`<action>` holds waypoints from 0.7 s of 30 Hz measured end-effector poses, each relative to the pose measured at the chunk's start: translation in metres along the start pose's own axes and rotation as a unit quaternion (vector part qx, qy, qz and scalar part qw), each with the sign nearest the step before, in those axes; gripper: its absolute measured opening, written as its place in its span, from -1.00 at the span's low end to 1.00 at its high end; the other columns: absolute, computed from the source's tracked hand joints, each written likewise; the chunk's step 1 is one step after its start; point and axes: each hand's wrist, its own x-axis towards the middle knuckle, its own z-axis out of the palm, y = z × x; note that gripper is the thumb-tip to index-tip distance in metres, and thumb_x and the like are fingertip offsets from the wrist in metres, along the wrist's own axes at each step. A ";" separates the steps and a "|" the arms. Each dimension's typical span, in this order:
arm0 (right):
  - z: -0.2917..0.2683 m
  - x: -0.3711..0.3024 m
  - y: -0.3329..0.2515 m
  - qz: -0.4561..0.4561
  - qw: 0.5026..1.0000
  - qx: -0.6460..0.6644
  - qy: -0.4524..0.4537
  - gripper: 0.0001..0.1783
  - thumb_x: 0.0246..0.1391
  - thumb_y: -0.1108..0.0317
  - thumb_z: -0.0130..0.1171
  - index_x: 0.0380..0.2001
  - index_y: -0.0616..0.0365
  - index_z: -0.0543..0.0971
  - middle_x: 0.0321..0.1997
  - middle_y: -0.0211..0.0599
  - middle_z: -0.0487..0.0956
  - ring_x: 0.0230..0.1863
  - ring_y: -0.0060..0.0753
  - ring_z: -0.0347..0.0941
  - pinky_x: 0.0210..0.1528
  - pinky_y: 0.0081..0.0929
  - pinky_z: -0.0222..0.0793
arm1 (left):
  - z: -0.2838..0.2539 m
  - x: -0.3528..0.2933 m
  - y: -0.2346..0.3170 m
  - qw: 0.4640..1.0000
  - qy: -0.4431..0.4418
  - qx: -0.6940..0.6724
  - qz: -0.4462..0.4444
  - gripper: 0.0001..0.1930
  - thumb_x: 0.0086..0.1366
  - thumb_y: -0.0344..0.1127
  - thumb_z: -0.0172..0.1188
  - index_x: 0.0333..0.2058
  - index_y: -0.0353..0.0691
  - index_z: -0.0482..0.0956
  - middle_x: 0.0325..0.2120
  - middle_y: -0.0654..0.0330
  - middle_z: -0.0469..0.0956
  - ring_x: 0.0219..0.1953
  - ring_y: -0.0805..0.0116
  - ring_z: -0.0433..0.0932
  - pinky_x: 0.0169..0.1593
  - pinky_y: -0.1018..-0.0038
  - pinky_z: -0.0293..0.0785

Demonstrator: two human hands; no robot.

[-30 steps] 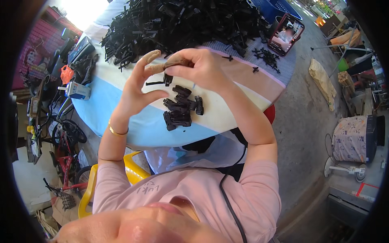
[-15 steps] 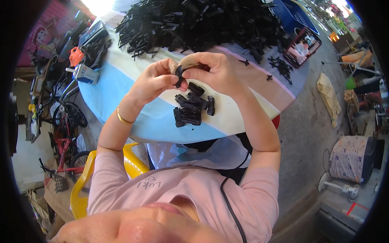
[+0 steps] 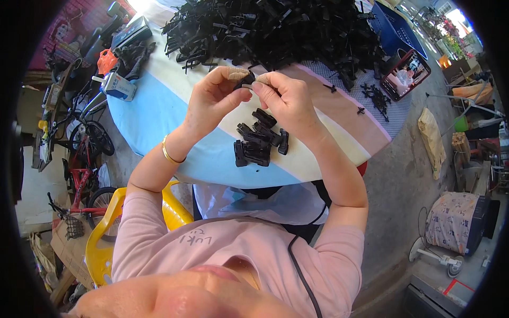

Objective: Manually assembling small black plastic components at a workspace.

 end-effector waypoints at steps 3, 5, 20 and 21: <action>0.003 0.000 0.000 -0.008 1.000 0.010 0.015 -0.85 0.07 0.40 0.06 -0.43 0.29 0.51 -0.68 -0.47 0.40 -0.62 -0.71 0.26 -0.58 -0.69 0.17 | -0.002 0.001 -0.005 1.000 0.014 -0.001 0.021 -0.79 0.08 -0.57 0.17 -0.26 -0.36 0.44 -0.38 0.29 0.49 -0.31 0.63 0.45 -0.24 0.65 0.45; 0.004 0.000 -0.002 0.007 1.000 0.009 0.011 -0.85 0.07 0.40 0.06 -0.43 0.29 0.51 -0.68 -0.46 0.40 -0.61 -0.71 0.26 -0.57 -0.69 0.17 | -0.005 0.001 -0.008 0.991 0.030 0.119 0.056 -0.83 0.04 -0.54 0.23 -0.35 -0.37 0.49 -0.45 0.26 0.48 -0.39 0.58 0.46 -0.31 0.63 0.44; -0.093 0.011 0.024 0.107 0.897 -0.371 0.216 -0.79 -0.15 0.35 0.23 -0.43 0.23 0.53 -0.46 -0.25 0.56 -0.49 -0.49 0.47 -0.43 -0.55 0.35 | -0.001 0.003 -0.019 0.988 -0.095 0.126 -0.004 -0.82 0.07 -0.54 0.16 -0.29 -0.30 0.54 -0.43 0.27 0.52 -0.45 0.63 0.40 -0.35 0.65 0.38; -0.099 0.013 0.031 0.157 0.853 -0.456 0.199 -0.79 -0.17 0.34 0.23 -0.43 0.21 0.54 -0.42 -0.17 0.57 -0.42 -0.33 0.49 -0.36 -0.44 0.37 | 0.000 0.003 -0.019 0.987 -0.101 0.123 -0.003 -0.82 0.07 -0.54 0.16 -0.29 -0.30 0.54 -0.43 0.27 0.52 -0.45 0.63 0.40 -0.35 0.65 0.38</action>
